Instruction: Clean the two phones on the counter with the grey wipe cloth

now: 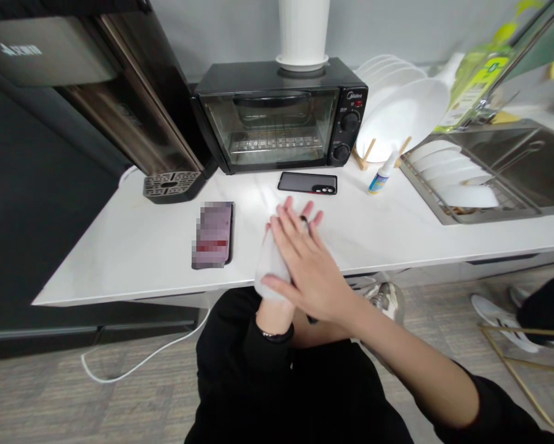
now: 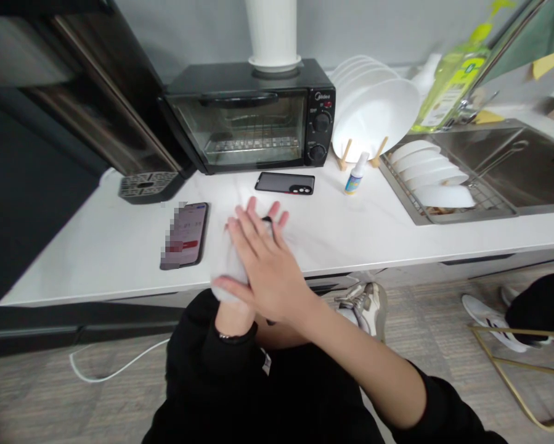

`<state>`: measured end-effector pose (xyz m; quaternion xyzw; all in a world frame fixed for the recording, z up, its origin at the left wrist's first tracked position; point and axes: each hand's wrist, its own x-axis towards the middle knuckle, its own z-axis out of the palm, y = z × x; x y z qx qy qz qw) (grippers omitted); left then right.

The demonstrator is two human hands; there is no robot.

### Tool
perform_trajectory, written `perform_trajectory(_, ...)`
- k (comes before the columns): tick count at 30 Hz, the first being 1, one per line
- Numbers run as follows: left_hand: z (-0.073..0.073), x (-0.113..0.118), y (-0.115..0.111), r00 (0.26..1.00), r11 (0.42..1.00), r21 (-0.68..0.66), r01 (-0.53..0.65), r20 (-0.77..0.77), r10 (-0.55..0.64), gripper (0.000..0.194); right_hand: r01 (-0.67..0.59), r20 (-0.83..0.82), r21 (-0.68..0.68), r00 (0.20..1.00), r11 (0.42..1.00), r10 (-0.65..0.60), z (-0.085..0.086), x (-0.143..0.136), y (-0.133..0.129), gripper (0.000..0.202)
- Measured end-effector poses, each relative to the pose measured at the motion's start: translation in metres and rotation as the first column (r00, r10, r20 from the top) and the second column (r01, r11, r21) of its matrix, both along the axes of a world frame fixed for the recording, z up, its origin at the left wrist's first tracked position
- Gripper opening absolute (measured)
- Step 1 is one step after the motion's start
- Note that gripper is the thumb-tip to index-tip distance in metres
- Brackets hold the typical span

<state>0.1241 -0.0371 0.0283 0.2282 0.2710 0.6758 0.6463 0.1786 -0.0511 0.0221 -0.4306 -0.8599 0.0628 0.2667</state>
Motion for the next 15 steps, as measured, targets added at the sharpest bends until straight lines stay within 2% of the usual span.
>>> perform_trajectory(2,0.002,0.023,-0.001,0.984,0.982,0.113,-0.153,0.106,0.141,0.074,0.116,-0.025,-0.002,0.993,0.993,-0.116,0.006,0.001,0.013,0.088)
perform_trajectory(3,0.002,0.03,-0.002,0.965,0.959,0.155,-0.237,0.148,0.214,0.074,0.136,-0.027,-0.008,0.99,0.991,-0.136,0.008,0.001,0.016,0.087)
perform_trajectory(5,-0.002,0.024,-0.002,0.939,0.928,0.178,-0.326,0.176,0.296,0.071,0.064,-0.003,-0.025,0.998,0.998,-0.064,0.008,-0.001,0.01,0.086)
perform_trajectory(6,-0.005,0.013,-0.001,0.967,0.959,0.15,-0.242,0.117,0.226,0.066,0.0,0.009,-0.034,1.0,0.999,0.0,0.005,-0.002,0.003,0.086)
perform_trajectory(7,-0.007,-0.001,0.0,0.996,0.991,0.099,-0.086,0.047,0.081,0.06,-0.063,0.018,-0.049,0.998,0.997,0.064,0.001,-0.003,-0.006,0.086)
perform_trajectory(9,-0.009,-0.032,0.005,1.0,0.999,0.039,0.017,0.023,-0.018,0.057,-0.128,0.0,-0.105,0.992,0.986,0.129,-0.011,-0.001,-0.023,0.087)
perform_trajectory(10,-0.009,-0.044,0.007,0.999,0.999,0.018,0.035,0.035,-0.035,0.054,-0.114,-0.037,-0.14,0.993,0.984,0.11,-0.018,0.001,-0.028,0.087)
perform_trajectory(12,-0.004,-0.055,0.01,0.999,0.999,0.023,-0.043,0.033,0.042,0.051,-0.055,-0.162,-0.217,0.987,0.975,0.02,-0.029,0.006,-0.03,0.09)
perform_trajectory(15,0.01,-0.049,0.011,0.987,0.984,0.076,-0.161,-0.008,0.162,0.047,-0.076,-0.417,-0.306,0.907,0.949,-0.062,-0.036,0.016,-0.022,0.092)
